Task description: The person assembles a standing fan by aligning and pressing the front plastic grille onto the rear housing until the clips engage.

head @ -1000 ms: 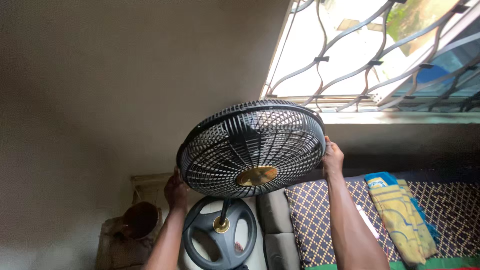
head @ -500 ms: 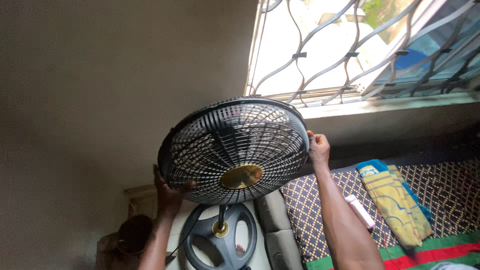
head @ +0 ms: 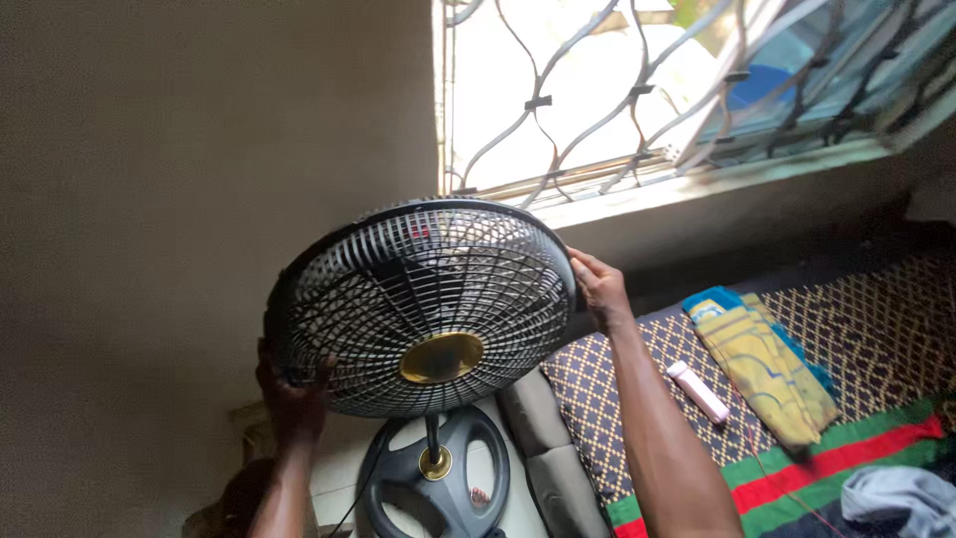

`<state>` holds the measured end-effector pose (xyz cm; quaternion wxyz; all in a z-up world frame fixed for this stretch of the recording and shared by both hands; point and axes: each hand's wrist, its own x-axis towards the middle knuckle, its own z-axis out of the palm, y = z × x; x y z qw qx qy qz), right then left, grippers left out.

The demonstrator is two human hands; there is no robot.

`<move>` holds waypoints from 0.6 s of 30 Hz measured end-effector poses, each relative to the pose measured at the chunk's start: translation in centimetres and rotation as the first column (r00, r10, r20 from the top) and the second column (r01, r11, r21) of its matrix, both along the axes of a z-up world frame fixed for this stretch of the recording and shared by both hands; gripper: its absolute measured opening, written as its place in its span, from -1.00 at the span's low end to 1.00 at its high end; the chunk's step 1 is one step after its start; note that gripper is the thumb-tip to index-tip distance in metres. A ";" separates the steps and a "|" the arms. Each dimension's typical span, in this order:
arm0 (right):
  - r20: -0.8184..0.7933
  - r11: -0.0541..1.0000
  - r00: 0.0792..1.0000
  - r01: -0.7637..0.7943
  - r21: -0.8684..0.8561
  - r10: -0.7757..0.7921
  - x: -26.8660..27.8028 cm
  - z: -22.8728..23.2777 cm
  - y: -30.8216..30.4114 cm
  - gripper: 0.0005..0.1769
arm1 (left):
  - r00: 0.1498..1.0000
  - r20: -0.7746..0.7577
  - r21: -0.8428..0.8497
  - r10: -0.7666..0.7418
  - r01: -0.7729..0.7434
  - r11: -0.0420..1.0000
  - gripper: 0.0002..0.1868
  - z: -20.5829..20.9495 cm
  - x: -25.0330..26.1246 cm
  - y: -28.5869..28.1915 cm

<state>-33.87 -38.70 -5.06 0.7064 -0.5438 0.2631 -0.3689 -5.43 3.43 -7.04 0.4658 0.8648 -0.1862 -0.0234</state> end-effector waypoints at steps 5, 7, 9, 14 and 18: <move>0.034 0.986 0.997 0.058 0.156 -0.064 -0.9 -4.5 0.6 -0.55 | 0.997 -0.071 0.011 0.024 -0.024 1.000 0.32 0.4 0.2 -0.1; -0.027 0.970 0.995 0.102 0.220 -0.099 -1.3 -7.0 1.0 -0.54 | 0.994 -0.106 -0.035 0.027 -0.031 0.999 0.31 0.3 0.0 -0.2; -0.173 0.927 0.970 0.217 0.306 -0.171 -1.5 -8.9 1.7 -0.51 | 0.997 -0.074 -0.013 0.025 -0.027 1.000 0.32 0.5 0.1 -0.1; 0.081 0.931 0.990 0.083 0.355 -0.119 -2.6 -11.2 2.2 -0.52 | 0.996 -0.083 -0.004 0.029 -0.029 1.000 0.31 0.9 0.0 0.1; 0.150 0.956 0.988 -0.002 0.294 -0.045 -3.9 -12.1 1.9 -0.52 | 1.000 -0.009 -0.151 -0.004 0.003 0.989 0.24 0.8 0.2 0.0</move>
